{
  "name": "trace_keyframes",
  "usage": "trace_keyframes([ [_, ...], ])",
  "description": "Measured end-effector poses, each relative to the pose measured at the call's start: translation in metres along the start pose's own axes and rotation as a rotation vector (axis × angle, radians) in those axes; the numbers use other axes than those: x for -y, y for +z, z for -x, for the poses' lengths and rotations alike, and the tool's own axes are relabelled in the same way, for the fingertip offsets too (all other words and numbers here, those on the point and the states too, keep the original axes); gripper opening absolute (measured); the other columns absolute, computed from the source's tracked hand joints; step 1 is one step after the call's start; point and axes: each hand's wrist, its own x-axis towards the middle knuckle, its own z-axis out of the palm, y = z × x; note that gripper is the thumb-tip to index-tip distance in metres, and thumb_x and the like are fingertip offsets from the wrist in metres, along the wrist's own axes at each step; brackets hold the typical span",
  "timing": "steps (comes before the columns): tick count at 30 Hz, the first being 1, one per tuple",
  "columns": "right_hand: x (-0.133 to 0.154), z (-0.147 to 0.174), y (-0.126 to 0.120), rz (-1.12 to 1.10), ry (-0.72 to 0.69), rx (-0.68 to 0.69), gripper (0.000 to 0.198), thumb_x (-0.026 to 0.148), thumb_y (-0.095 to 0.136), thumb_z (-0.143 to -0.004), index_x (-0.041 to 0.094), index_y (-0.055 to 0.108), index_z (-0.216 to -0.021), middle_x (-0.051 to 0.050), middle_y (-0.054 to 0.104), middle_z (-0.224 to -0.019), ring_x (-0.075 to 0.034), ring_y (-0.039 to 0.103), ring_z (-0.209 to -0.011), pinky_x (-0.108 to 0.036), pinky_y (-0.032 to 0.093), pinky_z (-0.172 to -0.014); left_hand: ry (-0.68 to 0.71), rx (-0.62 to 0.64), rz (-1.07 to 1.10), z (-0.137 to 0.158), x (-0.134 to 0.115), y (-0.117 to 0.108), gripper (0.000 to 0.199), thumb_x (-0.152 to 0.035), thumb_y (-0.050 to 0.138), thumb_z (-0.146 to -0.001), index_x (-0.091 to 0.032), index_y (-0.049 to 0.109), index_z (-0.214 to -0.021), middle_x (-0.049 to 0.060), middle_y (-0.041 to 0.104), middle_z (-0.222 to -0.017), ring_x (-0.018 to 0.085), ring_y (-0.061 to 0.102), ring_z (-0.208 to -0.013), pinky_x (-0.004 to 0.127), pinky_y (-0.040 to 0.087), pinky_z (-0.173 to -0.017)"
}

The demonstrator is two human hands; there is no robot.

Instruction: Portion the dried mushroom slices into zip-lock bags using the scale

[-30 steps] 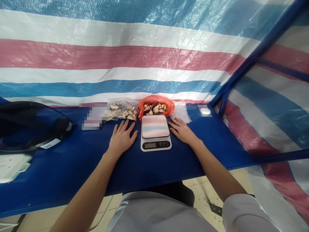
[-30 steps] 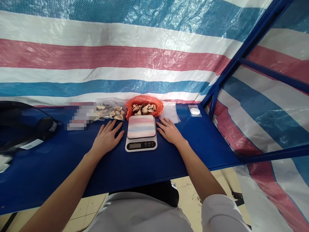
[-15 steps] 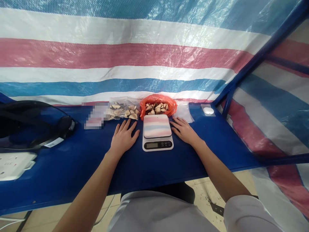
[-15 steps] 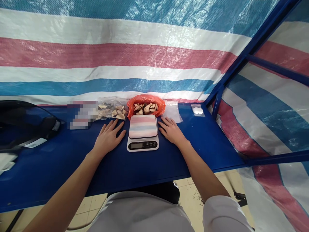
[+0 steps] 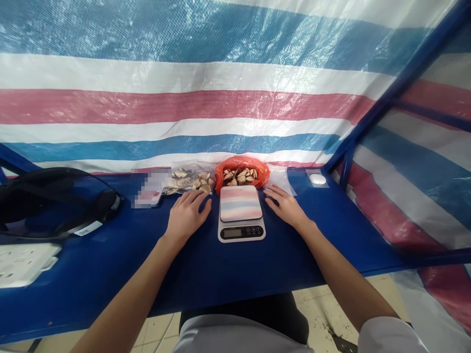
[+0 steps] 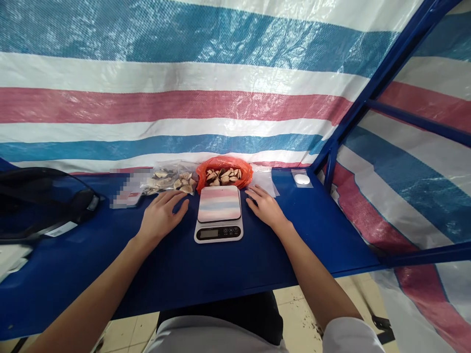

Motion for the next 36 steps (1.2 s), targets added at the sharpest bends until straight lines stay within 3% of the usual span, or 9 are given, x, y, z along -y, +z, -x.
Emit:
trace_keyframes([
  [3, -0.005, -0.004, 0.003, 0.007, -0.002, 0.021, 0.035, 0.033, 0.05, -0.1, 0.022, 0.069, -0.128, -0.009, 0.063, -0.142, -0.031, 0.053, -0.139, -0.051, 0.05, -0.113, 0.062, 0.017, -0.029, -0.019, 0.01, -0.002, 0.031, -0.028, 0.049, -0.097, -0.02, 0.07, -0.118, 0.012, 0.072, -0.123, 0.03, 0.066, -0.117, 0.046, 0.051, -0.104],
  [9, -0.012, -0.003, 0.012, -0.03, -0.014, 0.049, 0.036, 0.033, 0.05, -0.1, 0.022, 0.069, -0.128, -0.01, 0.063, -0.142, -0.031, 0.053, -0.139, -0.053, 0.049, -0.114, 0.155, 0.252, -0.073, -0.045, 0.031, 0.014, 0.052, -0.021, 0.048, -0.089, -0.02, 0.056, -0.14, 0.016, 0.053, -0.15, 0.035, 0.044, -0.143, 0.055, 0.036, -0.117],
  [12, -0.012, -0.002, 0.013, -0.034, -0.015, 0.044, 0.036, 0.034, 0.049, -0.101, 0.022, 0.069, -0.128, -0.01, 0.063, -0.142, -0.031, 0.053, -0.139, -0.053, 0.047, -0.116, 0.186, 0.324, -0.105, -0.049, 0.033, 0.022, 0.054, -0.02, 0.051, -0.086, -0.018, 0.057, -0.14, 0.018, 0.052, -0.151, 0.037, 0.044, -0.143, 0.055, 0.036, -0.117],
  [19, -0.01, -0.002, 0.012, -0.033, -0.006, 0.063, 0.036, 0.033, 0.048, -0.101, 0.019, 0.07, -0.127, -0.012, 0.061, -0.143, -0.033, 0.052, -0.139, -0.054, 0.045, -0.117, 0.181, 0.362, -0.131, -0.055, 0.035, 0.027, 0.051, -0.016, 0.052, -0.085, -0.02, 0.061, -0.135, 0.017, 0.056, -0.146, 0.037, 0.051, -0.136, 0.053, 0.046, -0.109],
  [28, -0.009, -0.002, 0.011, -0.028, 0.0, 0.065, 0.036, 0.033, 0.048, -0.101, 0.021, 0.069, -0.127, -0.011, 0.061, -0.144, -0.031, 0.052, -0.139, -0.052, 0.044, -0.118, 0.134, 0.266, -0.061, -0.059, 0.044, 0.028, 0.043, -0.028, 0.048, -0.092, -0.019, 0.062, -0.132, 0.013, 0.067, -0.13, 0.032, 0.063, -0.121, 0.047, 0.049, -0.106],
  [36, -0.007, -0.001, 0.01, 0.013, -0.022, 0.05, 0.035, 0.03, 0.048, -0.101, 0.02, 0.069, -0.127, -0.011, 0.062, -0.143, -0.031, 0.053, -0.138, -0.051, 0.047, -0.116, -0.076, 0.083, 0.211, -0.061, 0.043, 0.024, 0.042, -0.036, 0.052, -0.092, -0.02, 0.065, -0.128, 0.009, 0.073, -0.121, 0.027, 0.068, -0.111, 0.038, 0.053, -0.101],
])
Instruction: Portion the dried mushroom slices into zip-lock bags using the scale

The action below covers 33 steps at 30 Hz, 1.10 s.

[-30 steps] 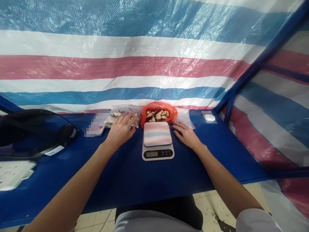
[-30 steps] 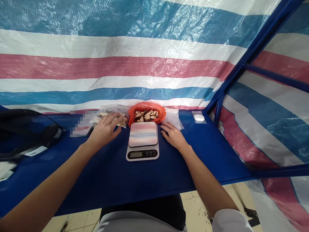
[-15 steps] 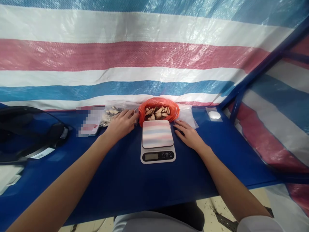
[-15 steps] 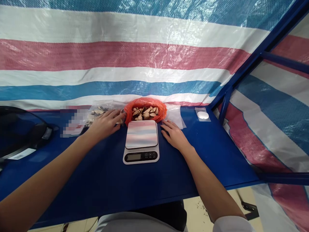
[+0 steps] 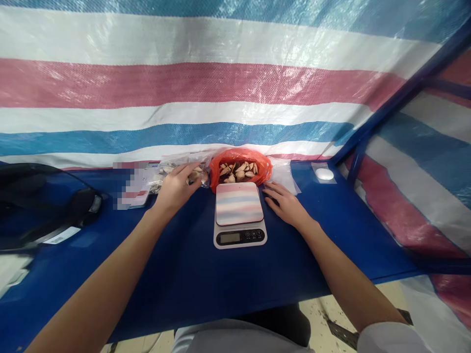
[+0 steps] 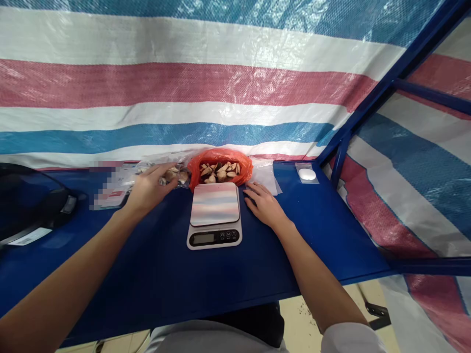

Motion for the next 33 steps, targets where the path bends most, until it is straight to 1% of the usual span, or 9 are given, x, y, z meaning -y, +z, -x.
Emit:
trace_keyframes([
  [4, 0.002, 0.0, -0.001, 0.032, -0.032, -0.04, 0.034, 0.026, 0.048, -0.101, 0.016, 0.069, -0.125, -0.013, 0.063, -0.141, -0.032, 0.054, -0.137, -0.049, 0.05, -0.113, -0.119, -0.11, 0.087, -0.001, -0.008, -0.004, 0.041, -0.039, 0.059, -0.088, -0.02, 0.068, -0.124, 0.009, 0.073, -0.121, 0.026, 0.07, -0.108, 0.036, 0.053, -0.098],
  [9, 0.006, -0.002, -0.003, 0.085, -0.086, -0.13, 0.031, 0.022, 0.05, -0.1, 0.019, 0.071, -0.123, -0.012, 0.066, -0.138, -0.03, 0.059, -0.133, -0.046, 0.053, -0.111, -0.229, -0.239, 0.227, -0.002, -0.02, -0.012, 0.043, -0.04, 0.068, -0.084, -0.021, 0.07, -0.123, 0.008, 0.075, -0.116, 0.026, 0.07, -0.104, 0.036, 0.054, -0.096],
  [12, 0.013, -0.005, -0.008, 0.115, -0.14, -0.195, 0.03, 0.02, 0.051, -0.099, 0.017, 0.072, -0.12, -0.013, 0.068, -0.135, -0.031, 0.061, -0.13, -0.047, 0.053, -0.111, -0.303, -0.283, 0.383, -0.001, -0.031, -0.018, 0.049, -0.041, 0.072, -0.082, -0.02, 0.069, -0.125, 0.008, 0.076, -0.109, 0.023, 0.071, -0.096, 0.035, 0.056, -0.09],
  [15, 0.025, -0.009, -0.015, 0.08, -0.157, -0.238, 0.03, 0.018, 0.052, -0.098, 0.018, 0.073, -0.119, -0.012, 0.07, -0.132, -0.029, 0.063, -0.128, -0.046, 0.053, -0.111, -0.34, -0.306, 0.61, 0.002, -0.044, -0.021, 0.052, -0.042, 0.076, -0.079, -0.018, 0.069, -0.123, 0.008, 0.076, -0.103, 0.022, 0.072, -0.093, 0.034, 0.057, -0.088],
  [20, 0.053, -0.026, -0.022, -0.168, -0.094, -0.263, 0.032, 0.022, 0.051, -0.098, 0.024, 0.072, -0.122, -0.007, 0.068, -0.136, -0.023, 0.063, -0.128, -0.04, 0.05, -0.114, -0.365, -0.246, 1.015, 0.014, -0.062, -0.009, 0.054, -0.042, 0.085, -0.071, -0.019, 0.071, -0.118, 0.009, 0.077, -0.104, 0.023, 0.072, -0.098, 0.035, 0.057, -0.089],
  [25, 0.071, -0.05, -0.008, -0.519, 0.129, -0.333, 0.032, 0.031, 0.058, -0.094, 0.025, 0.072, -0.122, -0.006, 0.071, -0.131, -0.025, 0.067, -0.122, -0.04, 0.055, -0.107, -0.487, -0.175, 1.348, 0.027, -0.071, 0.012, 0.046, -0.038, 0.091, -0.064, -0.022, 0.076, -0.104, 0.008, 0.077, -0.108, 0.022, 0.072, -0.096, 0.032, 0.058, -0.081],
  [28, 0.076, -0.056, 0.004, -0.733, 0.236, -0.313, 0.035, 0.036, 0.063, -0.091, 0.025, 0.071, -0.123, -0.005, 0.073, -0.126, -0.025, 0.069, -0.118, -0.04, 0.057, -0.103, -0.579, -0.146, 1.498, 0.034, -0.075, 0.016, 0.042, -0.033, 0.093, -0.058, -0.022, 0.078, -0.096, 0.004, 0.078, -0.1, 0.018, 0.072, -0.084, 0.029, 0.058, -0.074],
  [30, 0.076, -0.056, 0.009, -0.831, 0.289, -0.3, 0.036, 0.04, 0.066, -0.089, 0.026, 0.072, -0.122, -0.005, 0.075, -0.121, -0.025, 0.07, -0.116, -0.04, 0.058, -0.102, -0.624, -0.106, 1.57, 0.037, -0.077, 0.016, 0.04, -0.03, 0.092, -0.057, -0.022, 0.078, -0.094, 0.003, 0.078, -0.093, 0.018, 0.072, -0.079, 0.029, 0.058, -0.072],
  [33, 0.076, -0.053, 0.011, -0.938, 0.35, -0.329, 0.035, 0.044, 0.069, -0.086, 0.024, 0.074, -0.114, -0.005, 0.078, -0.114, -0.025, 0.072, -0.111, -0.04, 0.059, -0.098, -0.65, -0.031, 1.606, 0.04, -0.078, 0.015, 0.037, -0.03, 0.089, -0.062, -0.02, 0.078, -0.096, 0.005, 0.078, -0.094, 0.021, 0.073, -0.082, 0.031, 0.059, -0.071],
])
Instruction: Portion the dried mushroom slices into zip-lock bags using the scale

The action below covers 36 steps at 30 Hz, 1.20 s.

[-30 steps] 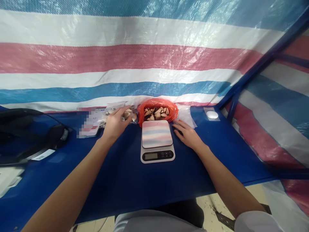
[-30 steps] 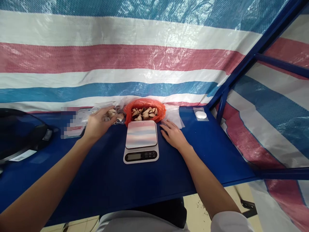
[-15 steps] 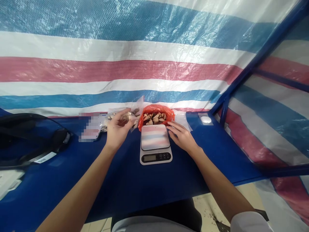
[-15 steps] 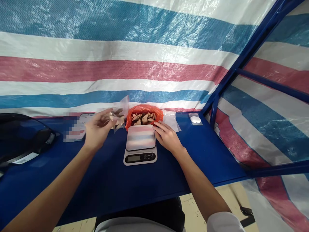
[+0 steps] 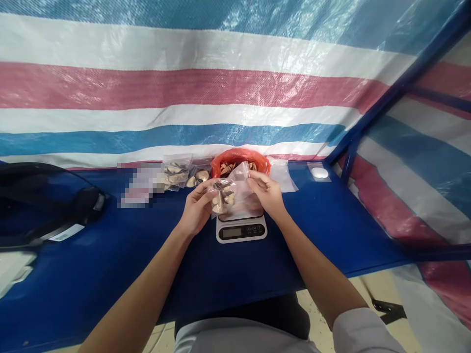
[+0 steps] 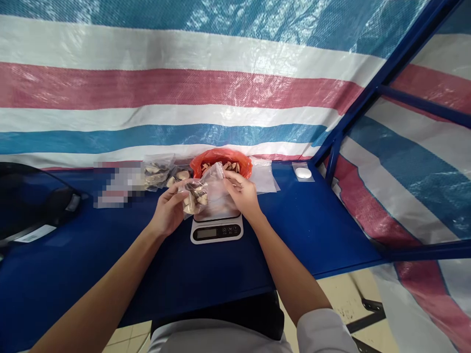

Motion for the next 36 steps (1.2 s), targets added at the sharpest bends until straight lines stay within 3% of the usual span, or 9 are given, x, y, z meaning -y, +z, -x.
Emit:
trace_keyframes([
  [8, 0.001, 0.005, -0.004, 0.01, 0.01, -0.085, 0.026, 0.04, 0.075, -0.078, 0.024, 0.078, -0.099, -0.005, 0.079, -0.107, -0.023, 0.076, -0.09, -0.037, 0.063, -0.082, -0.058, -0.024, -0.034, 0.001, -0.002, -0.001, 0.039, -0.029, 0.089, -0.065, -0.017, 0.077, -0.1, 0.007, 0.078, -0.095, 0.018, 0.07, -0.077, 0.028, 0.058, -0.069],
  [14, 0.002, 0.005, -0.006, 0.067, 0.011, -0.064, 0.024, 0.039, 0.075, -0.078, 0.023, 0.078, -0.095, -0.003, 0.08, -0.1, -0.022, 0.075, -0.09, -0.037, 0.06, -0.089, -0.043, -0.023, -0.149, -0.001, -0.004, -0.009, 0.04, -0.033, 0.088, -0.066, -0.019, 0.078, -0.102, 0.008, 0.077, -0.106, 0.019, 0.07, -0.084, 0.029, 0.058, -0.072],
  [17, 0.001, 0.004, -0.008, 0.037, 0.066, -0.027, 0.026, 0.041, 0.075, -0.077, 0.021, 0.078, -0.094, -0.005, 0.08, -0.098, -0.022, 0.075, -0.087, -0.037, 0.062, -0.084, 0.08, -0.034, -0.303, -0.004, -0.002, -0.019, 0.041, -0.037, 0.087, -0.067, -0.021, 0.077, -0.104, 0.008, 0.076, -0.112, 0.022, 0.071, -0.097, 0.032, 0.058, -0.082],
  [22, 0.005, -0.001, -0.009, 0.0, 0.139, 0.014, 0.031, 0.044, 0.077, -0.072, 0.019, 0.078, -0.09, -0.007, 0.079, -0.096, -0.023, 0.074, -0.083, -0.035, 0.063, -0.074, 0.396, -0.061, -0.651, -0.005, -0.015, -0.029, 0.04, -0.042, 0.083, -0.073, -0.02, 0.075, -0.106, 0.01, 0.073, -0.118, 0.027, 0.067, -0.113, 0.04, 0.053, -0.101],
  [25, 0.014, -0.007, -0.01, -0.001, 0.13, 0.062, 0.03, 0.042, 0.078, -0.071, 0.019, 0.079, -0.089, -0.007, 0.079, -0.095, -0.022, 0.073, -0.081, -0.035, 0.063, -0.073, 0.581, 0.019, -0.93, -0.003, -0.033, -0.021, 0.032, -0.038, 0.077, -0.08, -0.024, 0.076, -0.108, 0.009, 0.073, -0.12, 0.026, 0.066, -0.115, 0.042, 0.048, -0.108],
  [28, 0.026, -0.014, -0.011, -0.008, 0.119, 0.138, 0.03, 0.041, 0.078, -0.072, 0.019, 0.079, -0.092, -0.005, 0.078, -0.094, -0.019, 0.072, -0.076, -0.034, 0.064, -0.067, 0.677, 0.066, -1.06, -0.003, -0.048, -0.003, 0.023, -0.038, 0.073, -0.083, -0.025, 0.078, -0.101, 0.008, 0.077, -0.107, 0.026, 0.069, -0.102, 0.039, 0.05, -0.1],
  [32, 0.039, -0.024, -0.009, -0.003, 0.107, 0.252, 0.029, 0.04, 0.078, -0.072, 0.019, 0.079, -0.093, -0.004, 0.076, -0.093, -0.015, 0.067, -0.064, -0.031, 0.064, -0.058, 0.511, 0.179, -1.113, -0.012, -0.052, 0.022, 0.021, -0.038, 0.067, -0.084, -0.022, 0.079, -0.088, 0.005, 0.078, -0.086, 0.022, 0.07, -0.076, 0.031, 0.053, -0.077],
  [36, 0.041, -0.031, -0.006, -0.007, 0.072, 0.306, 0.03, 0.041, 0.078, -0.073, 0.019, 0.08, -0.093, -0.004, 0.075, -0.089, -0.014, 0.066, -0.062, -0.029, 0.062, -0.055, 0.251, 0.145, -1.041, -0.026, -0.045, 0.035, 0.031, -0.043, 0.067, -0.084, -0.02, 0.075, -0.065, 0.002, 0.067, -0.055, 0.017, 0.062, -0.052, 0.027, 0.049, -0.058],
])
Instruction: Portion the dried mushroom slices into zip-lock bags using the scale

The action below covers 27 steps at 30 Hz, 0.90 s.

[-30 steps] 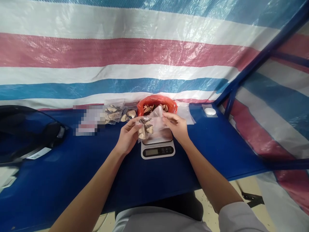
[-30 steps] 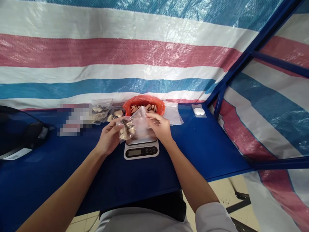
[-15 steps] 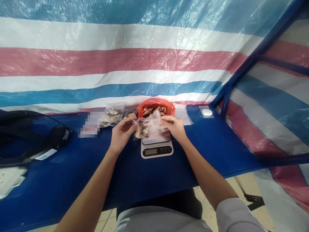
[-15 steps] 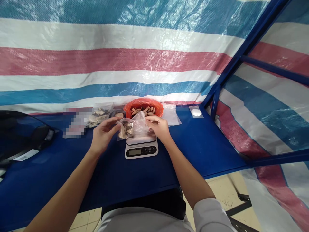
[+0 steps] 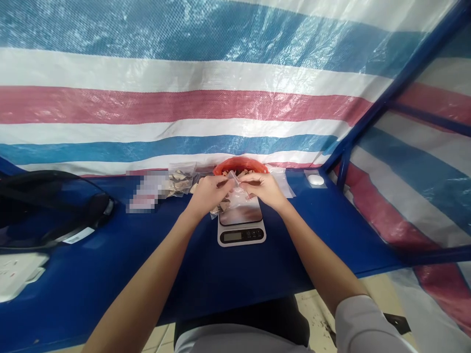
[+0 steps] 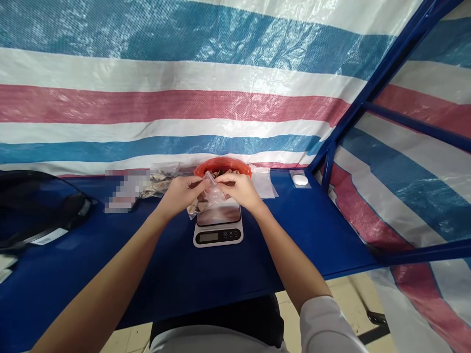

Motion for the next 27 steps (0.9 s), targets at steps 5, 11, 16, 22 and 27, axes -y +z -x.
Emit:
trace_keyframes([
  [5, -0.003, -0.002, -0.002, 0.119, -0.047, 0.065, 0.024, 0.037, 0.076, -0.077, 0.02, 0.081, -0.094, -0.002, 0.074, -0.079, -0.013, 0.064, -0.057, -0.028, 0.06, -0.058, -0.201, 0.086, 0.299, -0.012, 0.008, 0.009, 0.044, -0.059, 0.071, -0.08, -0.018, 0.075, -0.065, 0.009, 0.074, -0.067, 0.019, 0.066, -0.054, 0.029, 0.056, -0.053],
  [11, 0.002, -0.006, -0.006, 0.091, 0.01, 0.128, 0.025, 0.04, 0.077, -0.078, 0.021, 0.081, -0.093, -0.003, 0.076, -0.085, -0.017, 0.071, -0.074, -0.029, 0.063, -0.064, -0.284, 0.16, 0.487, -0.021, 0.019, 0.009, 0.043, -0.058, 0.079, -0.074, -0.015, 0.075, -0.066, 0.01, 0.072, -0.065, 0.019, 0.068, -0.056, 0.029, 0.059, -0.054],
  [16, 0.013, -0.017, -0.012, 0.18, 0.049, 0.215, 0.024, 0.04, 0.074, -0.081, 0.02, 0.08, -0.092, -0.002, 0.076, -0.086, -0.016, 0.07, -0.074, -0.027, 0.063, -0.06, -0.304, 0.156, 0.599, -0.025, 0.023, 0.01, 0.039, -0.052, 0.088, -0.064, -0.015, 0.075, -0.066, 0.007, 0.071, -0.061, 0.016, 0.065, -0.051, 0.027, 0.058, -0.052],
  [22, 0.018, -0.023, -0.01, 0.354, -0.003, 0.249, 0.023, 0.04, 0.072, -0.085, 0.019, 0.081, -0.087, -0.002, 0.074, -0.079, -0.015, 0.068, -0.069, -0.025, 0.057, -0.058, -0.355, 0.066, 0.689, -0.022, 0.028, 0.016, 0.039, -0.049, 0.091, -0.061, -0.013, 0.075, -0.069, 0.009, 0.073, -0.066, 0.018, 0.068, -0.056, 0.029, 0.06, -0.056],
  [27, 0.017, -0.023, -0.011, 0.423, -0.018, 0.234, 0.027, 0.039, 0.07, -0.086, 0.018, 0.076, -0.07, -0.001, 0.069, -0.065, -0.014, 0.063, -0.061, -0.024, 0.053, -0.056, -0.356, 0.094, 0.663, -0.022, 0.031, 0.017, 0.037, -0.049, 0.089, -0.065, -0.014, 0.078, -0.072, 0.01, 0.075, -0.074, 0.021, 0.072, -0.064, 0.033, 0.063, -0.065],
])
